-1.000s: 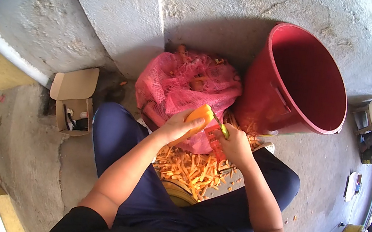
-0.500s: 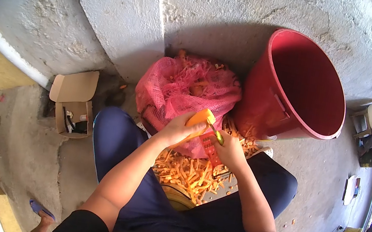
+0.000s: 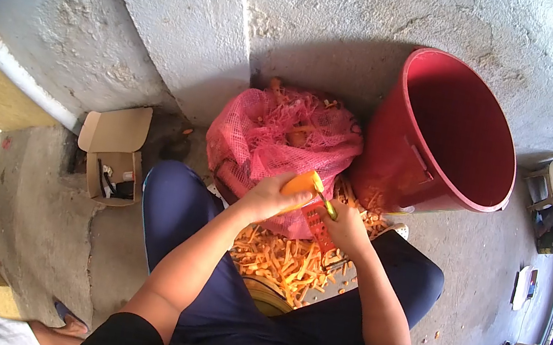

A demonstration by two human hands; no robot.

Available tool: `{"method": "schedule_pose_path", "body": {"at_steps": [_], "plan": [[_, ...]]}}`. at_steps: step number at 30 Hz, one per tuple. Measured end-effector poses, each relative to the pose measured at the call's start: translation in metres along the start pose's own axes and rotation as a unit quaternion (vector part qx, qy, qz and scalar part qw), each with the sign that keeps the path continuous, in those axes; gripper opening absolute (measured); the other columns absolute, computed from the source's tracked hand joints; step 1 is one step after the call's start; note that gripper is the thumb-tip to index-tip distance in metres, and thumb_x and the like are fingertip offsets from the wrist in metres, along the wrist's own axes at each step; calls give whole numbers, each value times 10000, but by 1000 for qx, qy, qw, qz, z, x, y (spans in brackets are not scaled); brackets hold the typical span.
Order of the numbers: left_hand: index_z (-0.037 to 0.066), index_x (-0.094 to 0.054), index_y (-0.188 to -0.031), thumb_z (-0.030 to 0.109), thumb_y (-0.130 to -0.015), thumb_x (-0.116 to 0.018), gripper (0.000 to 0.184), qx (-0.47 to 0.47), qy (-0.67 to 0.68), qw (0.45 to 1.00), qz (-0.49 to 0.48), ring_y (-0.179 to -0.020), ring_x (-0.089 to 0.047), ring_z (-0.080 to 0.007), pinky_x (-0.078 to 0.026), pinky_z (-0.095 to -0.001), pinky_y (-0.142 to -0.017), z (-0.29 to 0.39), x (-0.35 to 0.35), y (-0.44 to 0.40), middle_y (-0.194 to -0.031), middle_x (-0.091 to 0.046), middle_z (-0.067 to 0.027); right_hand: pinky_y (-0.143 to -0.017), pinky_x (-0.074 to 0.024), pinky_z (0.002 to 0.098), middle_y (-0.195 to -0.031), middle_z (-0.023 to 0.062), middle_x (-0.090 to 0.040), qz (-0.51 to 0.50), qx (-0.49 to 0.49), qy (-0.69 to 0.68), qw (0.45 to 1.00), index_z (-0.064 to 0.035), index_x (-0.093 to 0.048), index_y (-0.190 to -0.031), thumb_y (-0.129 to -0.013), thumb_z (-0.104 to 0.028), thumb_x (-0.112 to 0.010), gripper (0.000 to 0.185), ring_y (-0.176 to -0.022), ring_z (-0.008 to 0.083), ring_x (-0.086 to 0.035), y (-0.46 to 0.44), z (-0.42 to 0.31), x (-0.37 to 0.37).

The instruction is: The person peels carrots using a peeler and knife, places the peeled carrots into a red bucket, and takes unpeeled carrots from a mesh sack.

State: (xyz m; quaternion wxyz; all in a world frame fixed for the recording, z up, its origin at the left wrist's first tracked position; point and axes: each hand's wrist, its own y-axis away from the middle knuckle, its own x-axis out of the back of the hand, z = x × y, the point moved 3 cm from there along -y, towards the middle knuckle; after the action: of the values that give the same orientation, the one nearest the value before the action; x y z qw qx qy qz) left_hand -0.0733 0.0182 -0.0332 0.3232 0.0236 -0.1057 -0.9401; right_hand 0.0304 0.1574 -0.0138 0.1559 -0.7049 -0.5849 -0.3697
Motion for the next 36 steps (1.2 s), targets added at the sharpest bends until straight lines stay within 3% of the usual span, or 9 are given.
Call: {"method": "schedule_pose_path", "body": {"at_steps": [3,6,9,12,15,21,26,32,36], "plan": [[26,-463,-1138,405,-729,-643,586,36,-76,996,-33,-882,-520,-128,-414,-263,-772,6,1,2,-974,-562,-70,-579,-416,426,-638,213,-544,-5,-12,-4,1000,-7,-538,-742,-789,-324,-542,321,-647,383,-537,-2,2,-3],[44,-536,-1017,377,-703,-670,478,0,-126,992,-9,-737,-563,-138,-438,-278,-676,4,-1,2,-806,-603,-80,-568,-418,425,-633,218,-545,-2,-15,-9,1000,0,-546,-726,-789,-333,-544,339,-635,385,-539,-6,7,-8],[40,-537,-999,376,-690,-680,479,-34,-120,992,-8,-721,-576,-158,-444,-293,-667,4,-2,3,-797,-611,-80,-565,-421,423,-634,218,-550,-2,-13,-23,1000,5,-554,-719,-789,-339,-545,351,-630,382,-545,-7,7,-11],[33,-509,-1058,316,-684,-700,507,11,-135,990,-31,-805,-558,-136,-422,-263,-741,5,-1,4,-879,-601,-63,-577,-426,423,-646,217,-557,-9,-16,-17,1000,4,-563,-723,-792,-346,-540,357,-643,377,-553,-7,8,-12],[38,-512,-1047,295,-668,-707,497,-21,-220,975,-10,-778,-587,-189,-437,-286,-714,15,1,6,-849,-606,-102,-593,-431,424,-657,221,-560,-10,-19,-12,1000,0,-573,-734,-792,-354,-539,360,-663,377,-556,-7,11,-15],[23,-529,-972,342,-644,-699,488,-59,-225,972,25,-726,-592,-300,-451,-346,-643,16,1,8,-780,-596,-173,-609,-434,423,-676,227,-565,-10,-38,-3,999,0,-582,-756,-788,-357,-545,361,-687,379,-558,-6,8,-17],[8,-512,-1020,278,-663,-707,488,-36,-248,968,10,-742,-600,-223,-448,-301,-675,20,2,9,-808,-600,-147,-572,-416,394,-649,216,-556,-1,-28,-26,999,37,-556,-744,-767,-228,-574,267,-612,351,-552,-7,9,-20],[-2,-530,-990,264,-670,-703,450,-43,-204,978,-8,-731,-592,-191,-441,-288,-678,19,1,10,-807,-600,-131,-613,-437,411,-674,230,-565,-22,-46,-10,999,2,-592,-779,-790,-358,-544,363,-688,376,-562,-7,4,-16],[-2,-533,-985,260,-668,-704,445,-43,-208,977,-2,-722,-591,-192,-443,-289,-675,16,0,9,-799,-601,-131,-602,-433,410,-671,235,-559,-18,-41,-6,999,17,-583,-776,-785,-323,-552,341,-667,371,-562,-8,6,-17]]}}
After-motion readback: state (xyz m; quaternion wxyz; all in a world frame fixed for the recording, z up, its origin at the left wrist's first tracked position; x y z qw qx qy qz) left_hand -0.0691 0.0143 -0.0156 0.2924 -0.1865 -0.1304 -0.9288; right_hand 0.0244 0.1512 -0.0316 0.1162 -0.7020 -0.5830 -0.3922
